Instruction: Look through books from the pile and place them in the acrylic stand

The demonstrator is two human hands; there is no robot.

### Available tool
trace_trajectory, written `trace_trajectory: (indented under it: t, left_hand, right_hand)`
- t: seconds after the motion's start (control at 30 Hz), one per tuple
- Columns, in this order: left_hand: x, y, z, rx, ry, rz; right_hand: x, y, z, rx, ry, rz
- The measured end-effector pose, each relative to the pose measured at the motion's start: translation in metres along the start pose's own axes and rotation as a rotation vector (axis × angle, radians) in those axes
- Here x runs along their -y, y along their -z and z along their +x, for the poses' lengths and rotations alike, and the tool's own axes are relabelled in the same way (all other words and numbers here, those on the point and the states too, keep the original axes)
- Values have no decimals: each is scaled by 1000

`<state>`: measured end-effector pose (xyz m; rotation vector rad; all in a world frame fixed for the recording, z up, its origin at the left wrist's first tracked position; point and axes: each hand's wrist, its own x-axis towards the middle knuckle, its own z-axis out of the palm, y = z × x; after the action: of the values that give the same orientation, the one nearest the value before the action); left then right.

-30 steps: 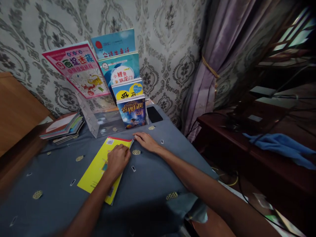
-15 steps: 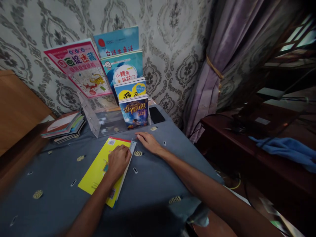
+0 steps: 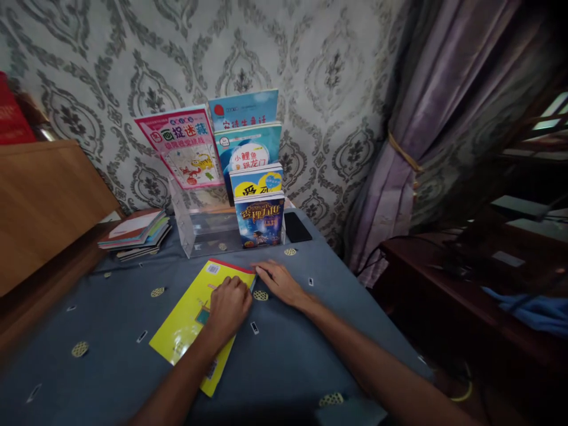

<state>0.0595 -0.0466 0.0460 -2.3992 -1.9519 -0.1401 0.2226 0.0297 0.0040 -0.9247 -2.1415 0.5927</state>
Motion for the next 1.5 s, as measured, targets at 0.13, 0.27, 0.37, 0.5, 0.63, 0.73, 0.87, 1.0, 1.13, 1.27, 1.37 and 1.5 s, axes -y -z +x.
trace_trajectory:
  t: [0.13, 0.27, 0.37, 0.5, 0.63, 0.73, 0.87, 1.0, 1.13, 1.27, 1.37, 1.5]
  left_hand:
    - [-1, -2, -1, 0, -24, 16]
    - [-2, -2, -1, 17, -30, 5]
    - [1, -2, -4, 11, -56, -20]
    - [24, -4, -18, 52, -193, -173]
    - [72, -8, -49, 242, -268, -326]
    - [111, -8, -77, 316, -290, -392]
    - [140, -3, -102, 354, -286, -403]
    - [138, 0, -109, 290, -278, -366]
    - [124, -2, -111, 221, -277, -305]
    - [105, -15, -112, 121, -260, -189]
    - [82, -29, -109, 9, -242, -78]
    - [42, -39, -102, -89, -223, 4]
  right_hand:
    - [-2, -2, 0, 68, -8, -111]
    - [-1, -1, 0, 74, -20, -147]
    - [2, 0, -1, 72, -13, -148]
    - [6, 1, -4, 46, 12, -140]
    - [10, 3, -6, 66, 7, -145]
    - [13, 4, -5, 86, 5, -155]
    - [13, 5, -2, 113, -3, -170]
    - [11, 4, 0, 124, -25, -148]
    - [5, 0, 1, 121, -24, -120]
    - [0, -5, 0, 132, 16, -89]
    - [-2, -9, -1, 144, 68, -54]
    - [-5, -13, -1, 151, 114, -33]
